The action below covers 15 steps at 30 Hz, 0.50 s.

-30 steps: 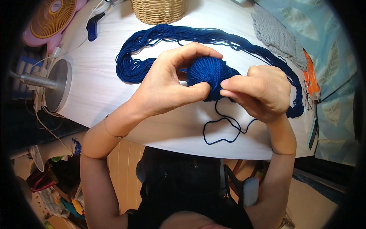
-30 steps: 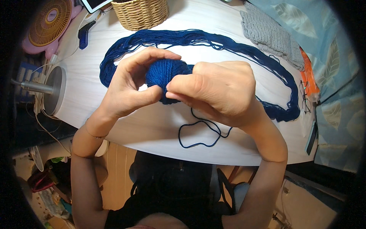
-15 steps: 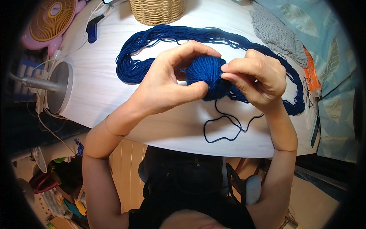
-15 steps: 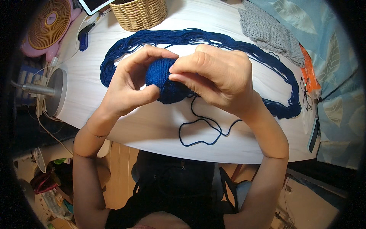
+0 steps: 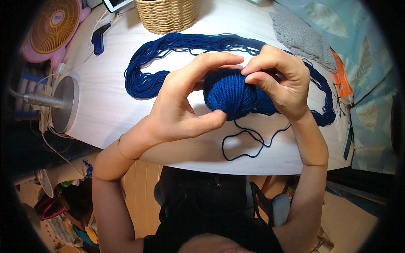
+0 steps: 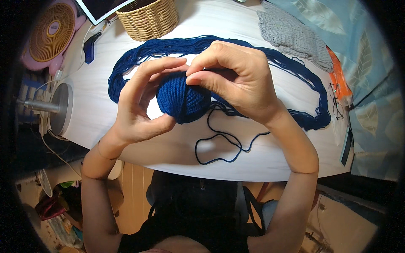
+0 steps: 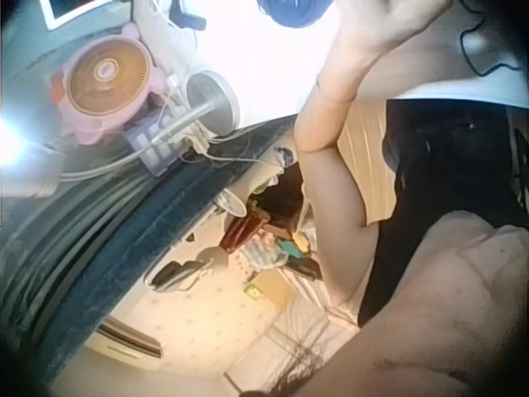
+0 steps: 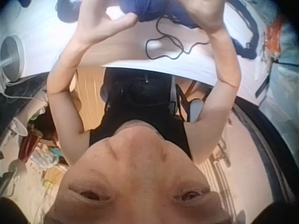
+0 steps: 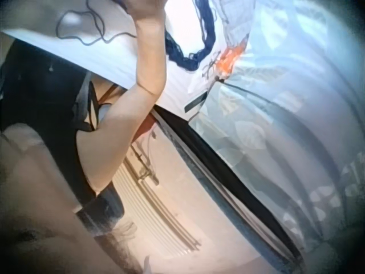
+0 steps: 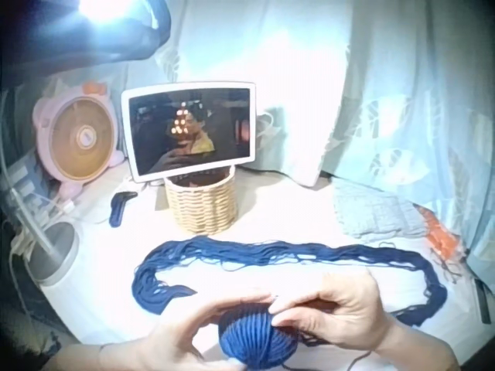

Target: The person winds blue yarn into a ball by hand while sitting at a desk. They pull lengths of yarn from a loop on the table and wrap them around the ball to increase its size.

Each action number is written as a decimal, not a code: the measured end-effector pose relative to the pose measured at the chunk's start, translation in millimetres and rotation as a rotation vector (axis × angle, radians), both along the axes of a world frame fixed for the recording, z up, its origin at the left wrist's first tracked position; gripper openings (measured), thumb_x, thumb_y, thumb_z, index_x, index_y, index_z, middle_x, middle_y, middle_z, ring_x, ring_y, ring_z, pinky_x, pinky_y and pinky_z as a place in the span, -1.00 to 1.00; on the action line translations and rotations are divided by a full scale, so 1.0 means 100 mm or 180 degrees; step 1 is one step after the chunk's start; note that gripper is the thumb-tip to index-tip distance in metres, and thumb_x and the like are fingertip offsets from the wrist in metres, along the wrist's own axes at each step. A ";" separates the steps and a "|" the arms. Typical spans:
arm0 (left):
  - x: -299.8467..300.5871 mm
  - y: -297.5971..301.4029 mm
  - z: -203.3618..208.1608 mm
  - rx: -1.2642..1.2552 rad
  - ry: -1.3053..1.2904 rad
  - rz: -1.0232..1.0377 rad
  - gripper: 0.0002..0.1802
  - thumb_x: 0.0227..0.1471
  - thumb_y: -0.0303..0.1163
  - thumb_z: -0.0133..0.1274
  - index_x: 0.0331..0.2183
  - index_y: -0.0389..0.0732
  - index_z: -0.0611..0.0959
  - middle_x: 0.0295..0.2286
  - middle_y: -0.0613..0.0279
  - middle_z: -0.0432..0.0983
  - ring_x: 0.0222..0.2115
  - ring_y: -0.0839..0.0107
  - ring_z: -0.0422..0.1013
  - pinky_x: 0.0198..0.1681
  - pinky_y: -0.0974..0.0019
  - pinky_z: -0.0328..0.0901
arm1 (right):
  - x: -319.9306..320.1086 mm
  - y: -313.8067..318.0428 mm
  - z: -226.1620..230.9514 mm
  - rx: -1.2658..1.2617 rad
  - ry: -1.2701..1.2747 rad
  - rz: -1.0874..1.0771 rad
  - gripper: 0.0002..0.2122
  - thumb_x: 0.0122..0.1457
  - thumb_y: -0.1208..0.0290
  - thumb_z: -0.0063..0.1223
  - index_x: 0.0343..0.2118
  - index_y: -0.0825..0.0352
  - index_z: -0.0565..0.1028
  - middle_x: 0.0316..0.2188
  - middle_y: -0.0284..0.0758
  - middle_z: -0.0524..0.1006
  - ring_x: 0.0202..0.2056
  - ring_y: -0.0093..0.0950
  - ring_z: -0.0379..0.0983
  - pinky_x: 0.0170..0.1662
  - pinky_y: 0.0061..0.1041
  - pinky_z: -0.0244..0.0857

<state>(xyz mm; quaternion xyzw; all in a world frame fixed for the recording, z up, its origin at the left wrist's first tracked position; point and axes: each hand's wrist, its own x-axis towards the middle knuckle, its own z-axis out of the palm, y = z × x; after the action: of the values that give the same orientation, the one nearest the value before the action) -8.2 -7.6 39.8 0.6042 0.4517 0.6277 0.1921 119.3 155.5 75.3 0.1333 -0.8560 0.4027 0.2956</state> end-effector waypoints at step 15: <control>-0.05 -0.02 0.03 -0.0170 0.0024 0.0104 -0.41 -0.34 -0.59 -0.04 -0.10 -0.40 0.42 -0.09 0.01 0.29 0.01 0.28 0.20 0.13 0.23 0.06 | -0.18 -0.08 -0.44 -0.1805 -0.0577 -0.0142 -0.90 0.17 0.48 -0.01 -0.33 0.40 0.46 -0.50 -0.50 0.45 -0.46 -0.79 0.32 -0.36 -0.78 0.24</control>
<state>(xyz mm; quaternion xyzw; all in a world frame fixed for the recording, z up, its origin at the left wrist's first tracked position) -13.5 -9.1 43.0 0.5937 0.4789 0.6162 0.1962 100.8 147.1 31.7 -0.0100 -0.7349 0.6295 0.2521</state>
